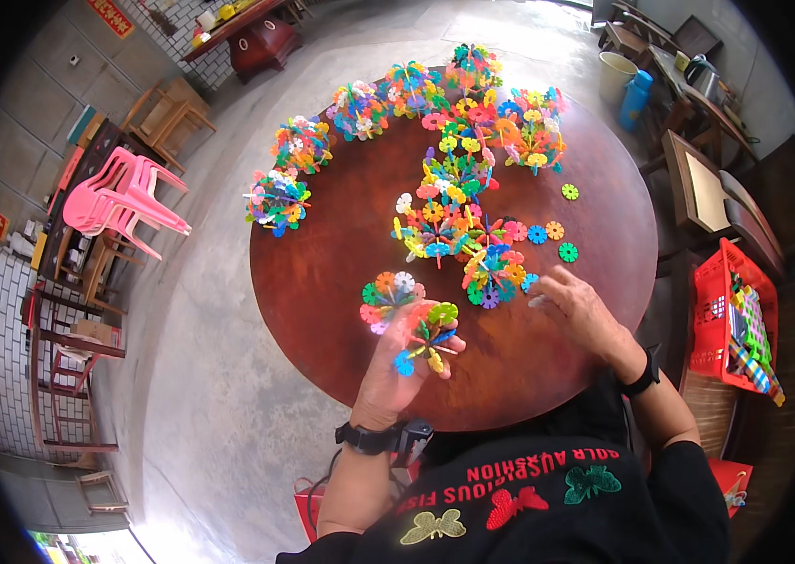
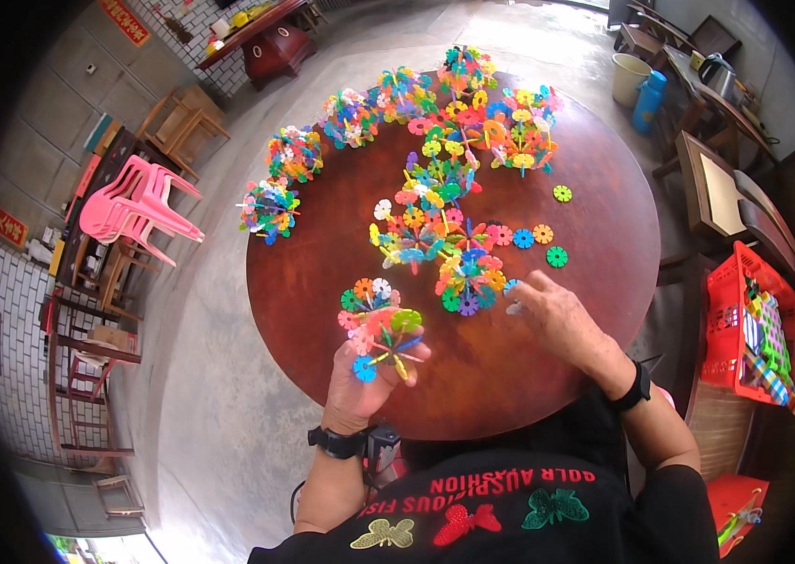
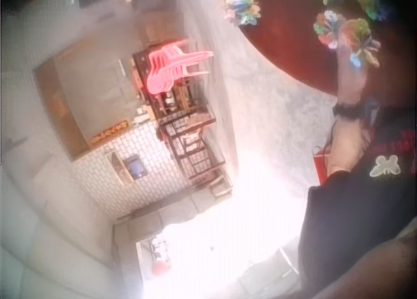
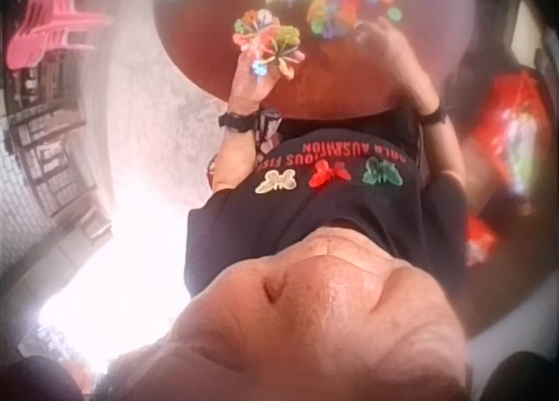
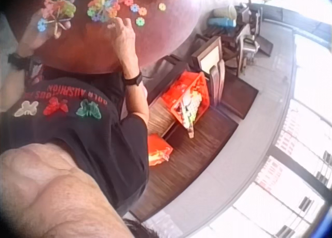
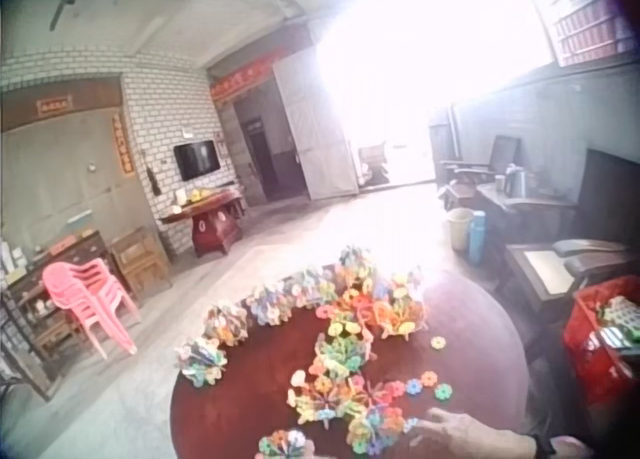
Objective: Assembling structures using colorful interlocking plastic snowflake-shaped blocks.
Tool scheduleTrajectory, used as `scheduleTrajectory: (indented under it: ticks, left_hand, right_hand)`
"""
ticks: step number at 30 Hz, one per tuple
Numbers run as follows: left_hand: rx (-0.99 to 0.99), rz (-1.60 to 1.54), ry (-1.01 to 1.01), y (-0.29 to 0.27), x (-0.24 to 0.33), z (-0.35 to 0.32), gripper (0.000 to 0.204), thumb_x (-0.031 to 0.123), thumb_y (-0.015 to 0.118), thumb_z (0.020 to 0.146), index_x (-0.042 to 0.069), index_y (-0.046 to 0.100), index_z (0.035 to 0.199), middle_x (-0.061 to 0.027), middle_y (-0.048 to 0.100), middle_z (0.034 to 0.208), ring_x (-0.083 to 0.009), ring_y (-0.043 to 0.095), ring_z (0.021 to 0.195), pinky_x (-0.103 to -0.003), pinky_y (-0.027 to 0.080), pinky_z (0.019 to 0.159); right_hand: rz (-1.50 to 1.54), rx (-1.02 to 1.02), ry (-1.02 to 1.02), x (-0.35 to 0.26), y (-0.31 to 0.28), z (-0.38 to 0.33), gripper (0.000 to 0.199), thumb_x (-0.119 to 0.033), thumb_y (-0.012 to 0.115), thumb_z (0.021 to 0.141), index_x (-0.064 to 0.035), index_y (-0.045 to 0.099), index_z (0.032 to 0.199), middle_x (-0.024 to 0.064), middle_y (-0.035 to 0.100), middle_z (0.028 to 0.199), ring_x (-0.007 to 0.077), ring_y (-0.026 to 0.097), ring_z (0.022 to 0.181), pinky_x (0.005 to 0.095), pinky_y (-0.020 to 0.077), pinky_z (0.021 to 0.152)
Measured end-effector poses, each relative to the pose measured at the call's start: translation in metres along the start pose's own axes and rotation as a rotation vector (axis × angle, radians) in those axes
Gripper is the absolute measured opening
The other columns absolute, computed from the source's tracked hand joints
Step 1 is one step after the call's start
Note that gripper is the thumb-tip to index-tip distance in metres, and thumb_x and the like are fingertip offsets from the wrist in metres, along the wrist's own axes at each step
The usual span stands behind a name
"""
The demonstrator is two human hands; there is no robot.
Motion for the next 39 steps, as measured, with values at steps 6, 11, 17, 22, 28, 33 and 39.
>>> scheduleTrajectory:
  ticks: [6, 11, 17, 22, 28, 33, 39]
  left_hand:
    - [-0.069, 0.264, -0.040, 0.025, -0.001, 0.001, 0.067, 0.042, 0.063, 0.087, 0.005, 0.037, 0.138, -0.0163, 0.059, 0.120, -0.0285, 0.064, 0.100, -0.032, 0.056, 0.067]
    - [-0.244, 0.571, -0.095, 0.058, -0.024, -0.009, 0.064, 0.040, 0.062, 0.089, 0.005, 0.037, 0.137, -0.0096, 0.056, 0.115, -0.0162, 0.061, 0.097, -0.027, 0.053, 0.069]
    - [-0.273, 0.340, -0.118, 0.051, -0.042, -0.010, 0.078, 0.054, 0.057, 0.090, 0.008, 0.025, 0.145, -0.0088, 0.050, 0.126, -0.0176, 0.059, 0.101, -0.034, 0.055, 0.077]
    - [-0.376, 0.391, 0.067, 0.019, -0.036, -0.008, 0.072, 0.032, 0.066, 0.090, 0.008, 0.028, 0.145, -0.0083, 0.052, 0.125, -0.0189, 0.059, 0.103, -0.031, 0.056, 0.078]
    - [0.080, 0.425, 0.210, -0.005, -0.023, 0.000, 0.033, 0.015, 0.057, 0.093, 0.004, 0.052, 0.124, -0.0065, 0.063, 0.113, -0.0176, 0.065, 0.094, -0.028, 0.055, 0.069]
    - [0.084, 0.332, 0.258, -0.017, -0.017, 0.003, 0.029, 0.018, 0.056, 0.095, 0.006, 0.055, 0.121, -0.0055, 0.064, 0.111, -0.0164, 0.065, 0.093, -0.030, 0.055, 0.067]
    - [-0.196, 0.167, 0.091, -0.021, -0.006, 0.002, 0.038, 0.013, 0.058, 0.093, 0.006, 0.049, 0.129, -0.0099, 0.058, 0.118, -0.0229, 0.065, 0.096, -0.037, 0.060, 0.070]
  right_hand:
    - [0.096, 0.181, -0.089, -0.041, -0.023, -0.001, 0.037, -0.021, 0.071, 0.082, -0.0061, 0.054, 0.111, 0.0149, 0.054, 0.097, 0.0369, 0.058, 0.089, 0.0427, 0.0495, 0.074]
    - [-0.035, -0.062, -0.321, -0.096, -0.022, -0.018, 0.036, -0.035, 0.070, 0.081, -0.0067, 0.056, 0.098, 0.0111, 0.058, 0.083, 0.0327, 0.060, 0.077, 0.0419, 0.0482, 0.067]
    - [0.127, 0.083, -0.262, -0.071, 0.005, -0.028, 0.025, -0.027, 0.066, 0.085, -0.0036, 0.057, 0.085, 0.0158, 0.061, 0.072, 0.0355, 0.061, 0.066, 0.0440, 0.0454, 0.058]
    - [0.282, 0.119, 0.039, -0.078, 0.012, -0.006, 0.030, -0.024, 0.064, 0.083, 0.0012, 0.053, 0.070, 0.0213, 0.057, 0.067, 0.0389, 0.059, 0.065, 0.0445, 0.0437, 0.056]
    - [0.156, 0.152, 0.040, -0.085, 0.057, 0.032, 0.032, -0.028, 0.063, 0.083, 0.0003, 0.057, 0.070, 0.0209, 0.061, 0.070, 0.0387, 0.061, 0.071, 0.0473, 0.0455, 0.063]
    - [0.065, 0.222, -0.006, -0.094, 0.068, 0.035, 0.031, -0.031, 0.059, 0.088, -0.0021, 0.057, 0.075, 0.0201, 0.061, 0.072, 0.0394, 0.061, 0.074, 0.0483, 0.0453, 0.064]
    - [0.036, 0.167, -0.113, -0.086, 0.068, 0.030, 0.030, -0.029, 0.060, 0.089, -0.0016, 0.056, 0.077, 0.0189, 0.061, 0.070, 0.0384, 0.061, 0.070, 0.0467, 0.0452, 0.061]
Point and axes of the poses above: each hand's wrist, its own z-axis towards the middle knuckle, its own y-axis out of the palm, x = y × z, the point moved 3 cm from there along z, towards the middle knuckle
